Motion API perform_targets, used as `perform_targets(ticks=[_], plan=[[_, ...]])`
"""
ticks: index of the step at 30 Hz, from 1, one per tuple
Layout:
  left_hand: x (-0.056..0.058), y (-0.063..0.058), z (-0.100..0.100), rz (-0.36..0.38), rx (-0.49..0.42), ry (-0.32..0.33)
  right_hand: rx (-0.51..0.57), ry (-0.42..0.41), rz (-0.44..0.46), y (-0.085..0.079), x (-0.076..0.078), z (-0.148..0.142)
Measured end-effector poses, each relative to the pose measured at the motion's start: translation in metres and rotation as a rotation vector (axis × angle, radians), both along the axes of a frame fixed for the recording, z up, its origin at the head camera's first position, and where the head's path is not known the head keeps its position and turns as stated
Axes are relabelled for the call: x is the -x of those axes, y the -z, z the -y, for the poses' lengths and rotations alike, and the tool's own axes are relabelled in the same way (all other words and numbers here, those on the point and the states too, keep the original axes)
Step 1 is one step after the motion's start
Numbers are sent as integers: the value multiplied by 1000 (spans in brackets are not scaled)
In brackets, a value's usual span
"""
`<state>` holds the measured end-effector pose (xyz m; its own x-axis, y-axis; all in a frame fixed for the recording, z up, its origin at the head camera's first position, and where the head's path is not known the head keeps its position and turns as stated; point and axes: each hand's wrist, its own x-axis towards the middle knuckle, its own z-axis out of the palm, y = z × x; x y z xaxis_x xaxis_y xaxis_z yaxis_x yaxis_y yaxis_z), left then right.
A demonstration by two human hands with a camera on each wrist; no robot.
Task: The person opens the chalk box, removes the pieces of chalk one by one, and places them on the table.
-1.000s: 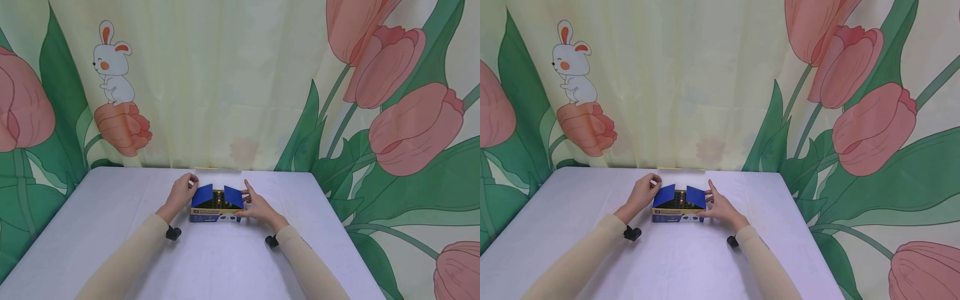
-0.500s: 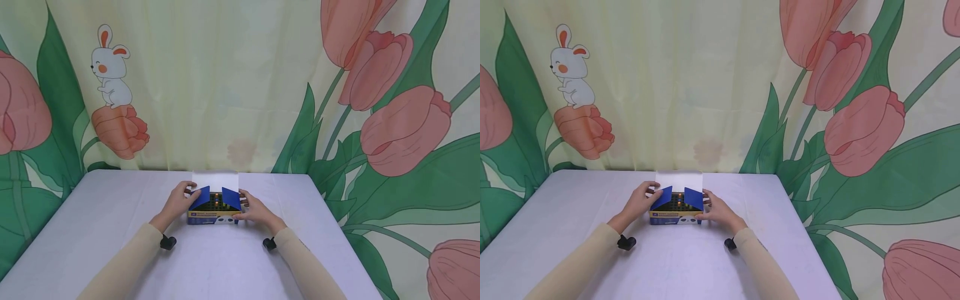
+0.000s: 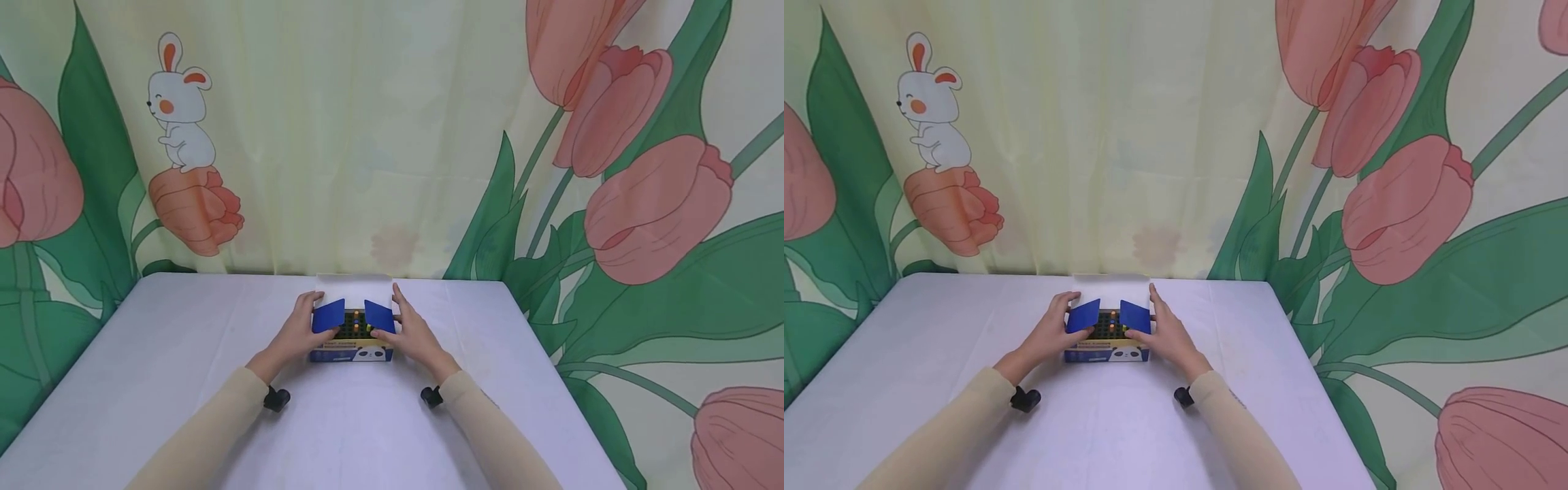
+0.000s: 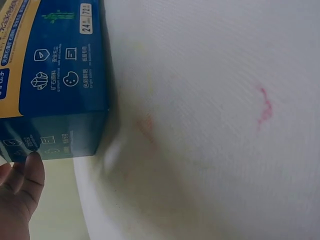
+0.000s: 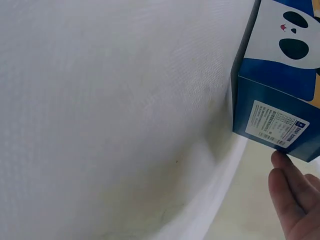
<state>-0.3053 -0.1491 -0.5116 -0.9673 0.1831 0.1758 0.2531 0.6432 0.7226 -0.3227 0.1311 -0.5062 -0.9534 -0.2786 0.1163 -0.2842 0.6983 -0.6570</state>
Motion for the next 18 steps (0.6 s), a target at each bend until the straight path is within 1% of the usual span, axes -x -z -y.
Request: perform_targets(ticks=[3,5,7,8,10,11,14,16,18], plan=[[2,-1,-1,-13,-14,6,21,15,-48,-3,0,-4],[2,-2,0,-17,-27,13,34,25,-82,-2,-1,-7],[2,-3,2,-33,-32,22,55,30,-139,-1,-1,-11],[2,-3,3,-43,-32,25,59,28,-181,-1,0,-13],[0,-5,5,-63,-35,27,31,12,-296,1,1,-18],[-1,-5,7,-79,-35,27,18,-3,-365,1,1,-21],[-5,-7,11,-124,-42,10,-74,-48,-595,3,4,-28],[-8,-7,13,-171,-46,1,-137,-66,-730,5,6,-32],[-8,-7,16,-237,-38,-15,-166,-88,-815,4,7,-36]])
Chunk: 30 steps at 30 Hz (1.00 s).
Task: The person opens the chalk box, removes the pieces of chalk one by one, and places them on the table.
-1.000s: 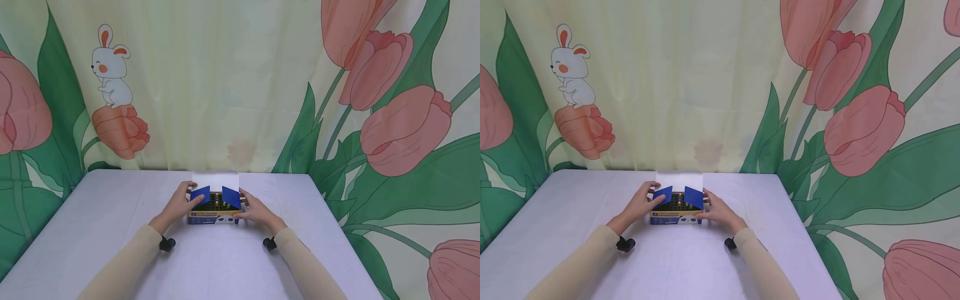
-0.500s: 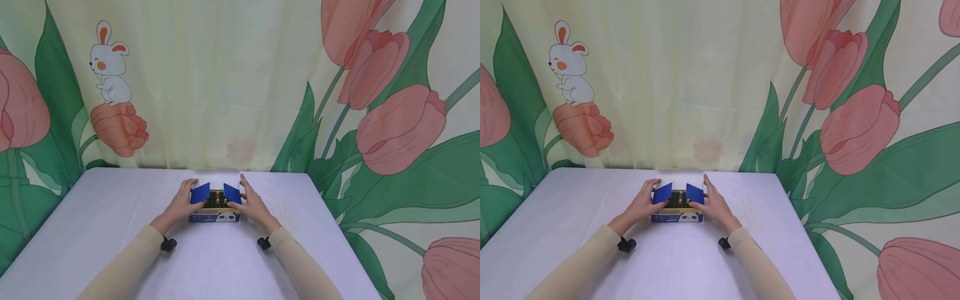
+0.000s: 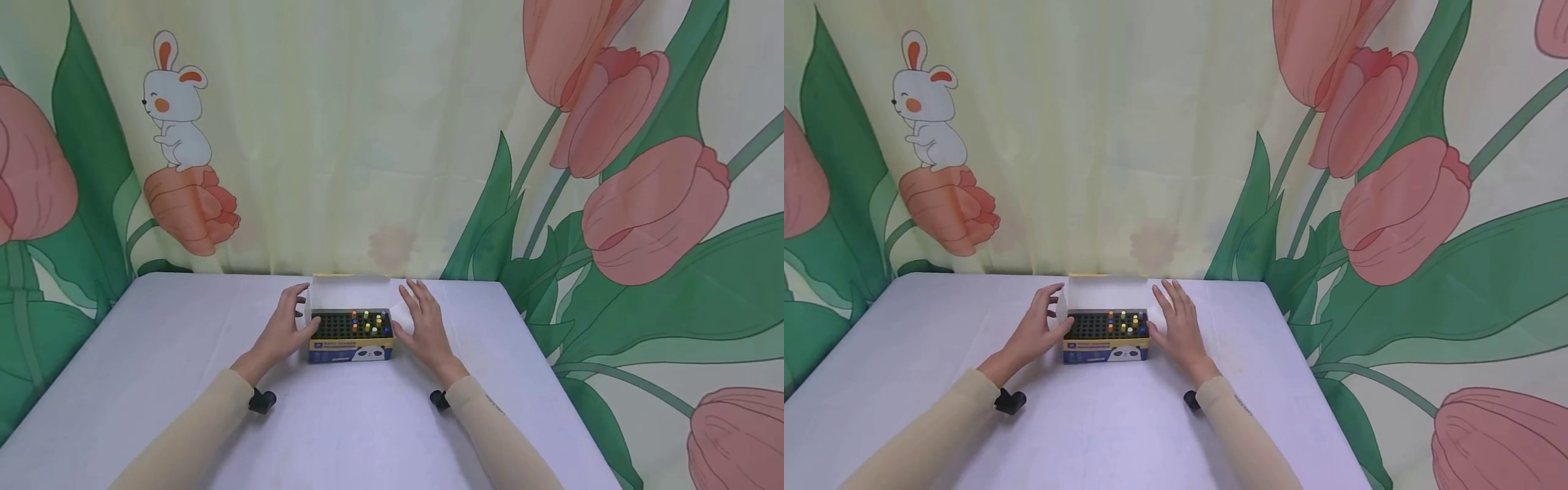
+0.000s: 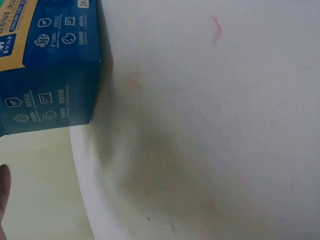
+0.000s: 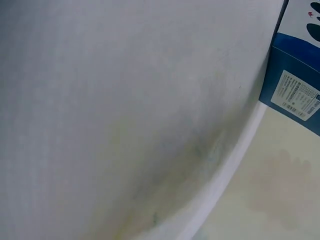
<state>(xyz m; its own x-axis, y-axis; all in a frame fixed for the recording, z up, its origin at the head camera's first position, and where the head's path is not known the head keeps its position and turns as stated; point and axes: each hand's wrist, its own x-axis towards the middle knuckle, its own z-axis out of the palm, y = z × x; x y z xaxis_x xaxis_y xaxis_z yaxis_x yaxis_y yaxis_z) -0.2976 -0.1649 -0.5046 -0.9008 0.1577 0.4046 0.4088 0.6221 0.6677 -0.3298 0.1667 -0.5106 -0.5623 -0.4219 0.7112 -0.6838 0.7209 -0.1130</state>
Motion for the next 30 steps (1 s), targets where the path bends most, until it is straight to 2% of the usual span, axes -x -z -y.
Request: perform_targets(ticks=[3,6,8,10,16,18,22,24,26,30], plan=[[0,3,5,-148,32,-20,-31,-28,-66,-1,1,-1],[0,9,11,-300,77,-81,-87,-22,-81,-2,0,0],[-1,11,13,-361,93,-117,-124,2,-77,-1,-1,1],[-2,13,14,-387,105,-153,-151,36,-63,-1,-2,2],[-5,20,14,-359,96,-193,-165,43,5,2,-2,2],[-6,21,14,-348,98,-208,-158,41,70,3,-3,2],[-6,23,14,-320,149,-210,-92,49,274,1,-5,2],[-5,22,14,-291,164,-187,-46,53,369,-1,-7,3],[-4,21,11,-239,149,-136,-11,59,437,-4,-8,4],[-1,14,4,-103,103,-13,14,74,489,-8,-9,7]])
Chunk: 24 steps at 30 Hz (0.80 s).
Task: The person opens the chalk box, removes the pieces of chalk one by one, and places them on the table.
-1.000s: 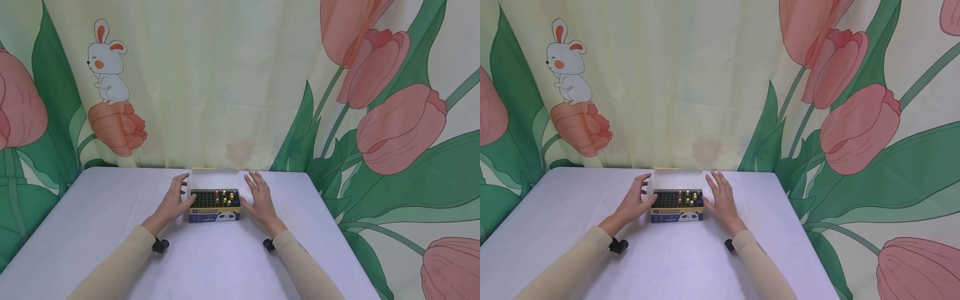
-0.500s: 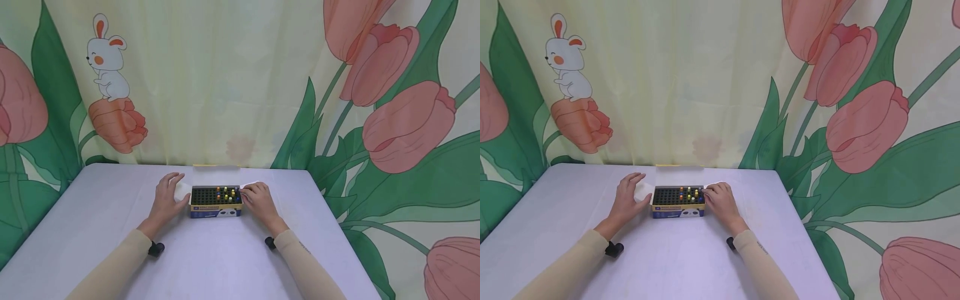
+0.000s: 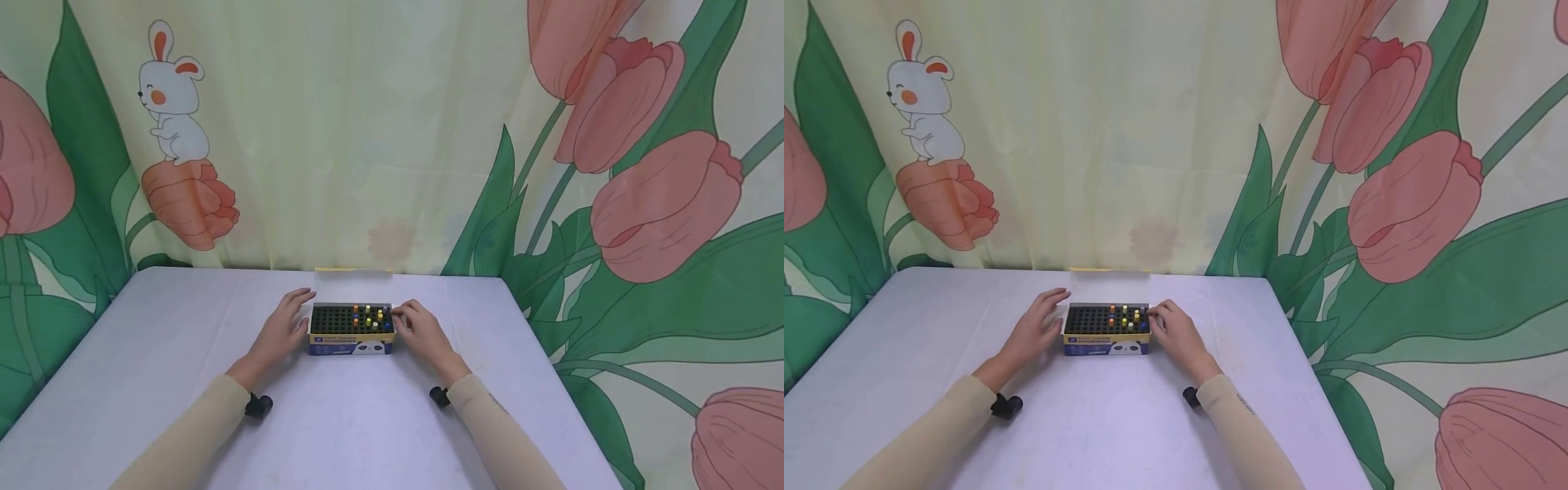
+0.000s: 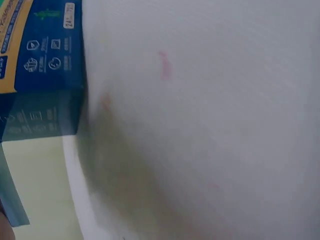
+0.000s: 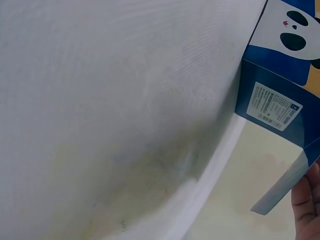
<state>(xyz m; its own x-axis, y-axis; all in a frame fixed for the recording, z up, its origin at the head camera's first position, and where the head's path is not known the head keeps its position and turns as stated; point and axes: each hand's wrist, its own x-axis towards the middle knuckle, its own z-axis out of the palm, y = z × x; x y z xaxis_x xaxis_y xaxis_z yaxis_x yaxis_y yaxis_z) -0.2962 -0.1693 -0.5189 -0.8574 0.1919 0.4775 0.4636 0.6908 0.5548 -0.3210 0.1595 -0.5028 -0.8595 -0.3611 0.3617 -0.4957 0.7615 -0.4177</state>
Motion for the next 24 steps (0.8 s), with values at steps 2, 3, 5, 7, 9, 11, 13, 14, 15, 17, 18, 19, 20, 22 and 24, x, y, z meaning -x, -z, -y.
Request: perform_targets(ticks=[2,3,5,7,9,11,13,14,15,17,18,19,20,22,24], plan=[[2,-3,-4,58,-11,43,10,8,12,-2,0,1],[3,-5,-6,69,-12,55,14,10,17,-2,0,2],[6,-7,-9,75,20,55,19,13,30,-3,1,3],[10,-8,-12,61,70,41,18,11,48,-4,2,4],[13,-9,-14,48,134,28,11,7,70,-4,3,5],[16,-9,-15,54,190,31,-14,7,89,-4,4,7],[18,-10,-16,68,228,41,-49,1,101,-5,5,9],[18,-10,-17,76,245,44,-70,-2,103,-5,5,11],[19,-10,-18,82,258,44,-86,-7,104,-6,6,12],[19,-10,-19,89,286,33,-108,-14,100,-7,6,14],[19,-9,-20,92,293,25,-113,-16,101,-8,6,16],[19,-9,-21,95,298,15,-115,-14,104,-8,6,17],[19,-8,-21,101,304,5,-113,-9,108,-8,7,17],[19,-6,-22,116,313,-16,-104,6,122,-8,7,19],[19,-6,-23,140,316,-37,-100,18,130,-8,7,19]])
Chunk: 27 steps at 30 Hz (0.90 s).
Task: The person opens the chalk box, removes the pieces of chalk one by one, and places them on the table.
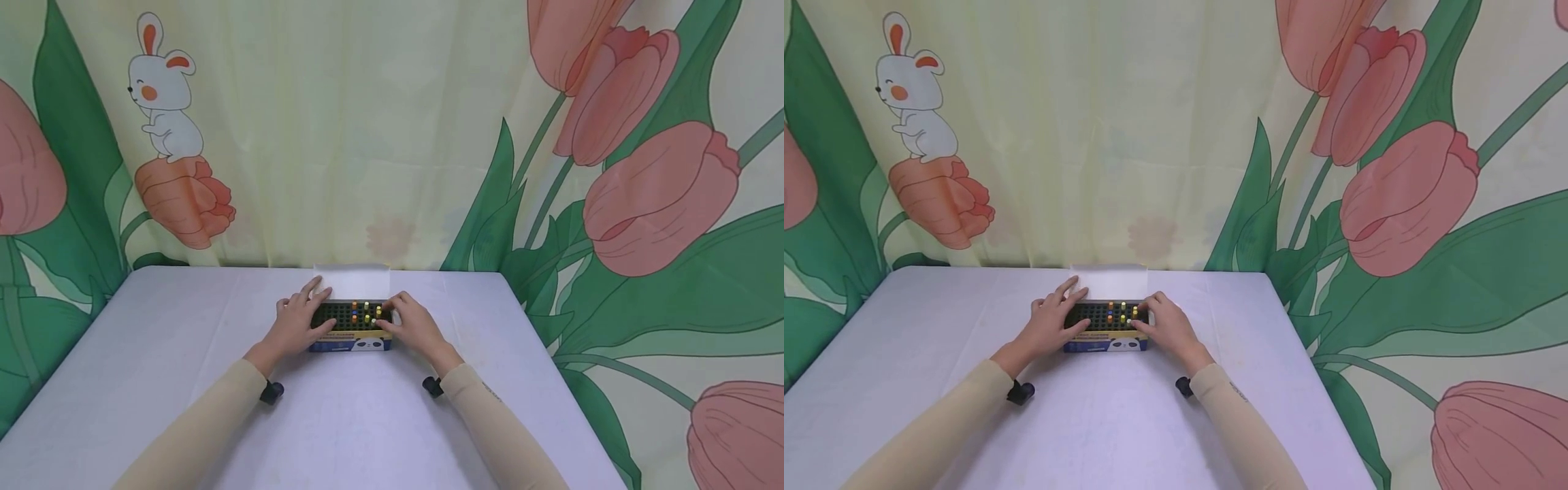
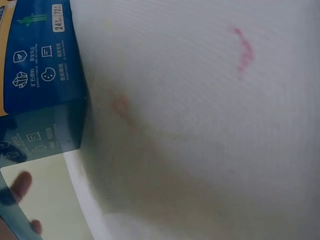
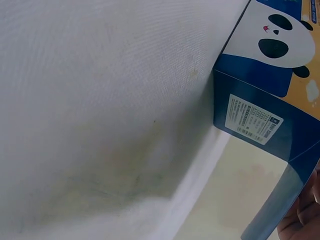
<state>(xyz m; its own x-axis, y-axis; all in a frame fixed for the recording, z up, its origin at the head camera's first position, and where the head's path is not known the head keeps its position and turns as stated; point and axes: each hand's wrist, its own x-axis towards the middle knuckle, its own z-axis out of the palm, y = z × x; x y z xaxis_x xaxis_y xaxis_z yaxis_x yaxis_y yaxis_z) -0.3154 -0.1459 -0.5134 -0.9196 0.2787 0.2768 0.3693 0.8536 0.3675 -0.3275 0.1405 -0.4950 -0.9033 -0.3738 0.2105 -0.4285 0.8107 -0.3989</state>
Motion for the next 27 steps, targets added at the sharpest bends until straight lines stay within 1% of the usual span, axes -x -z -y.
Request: perform_targets(ticks=[4,6,9,12,17,19,22,25,27], plan=[[-1,0,0,50,8,-28,1,-15,-8,0,0,1],[-2,-1,0,70,17,-23,-17,-37,-22,-1,1,1],[-3,-1,1,69,40,-12,-42,-59,-27,-3,2,1],[-2,1,2,52,63,-1,-21,-60,10,-5,2,1],[0,6,4,37,68,22,95,-30,108,-9,3,-2],[1,8,5,36,66,27,117,-12,132,-10,4,-5],[2,9,5,43,70,29,104,-1,154,-11,6,-8],[2,9,6,43,95,22,54,-20,168,-14,8,-10],[3,7,5,36,109,19,41,-32,175,-17,9,-11]])
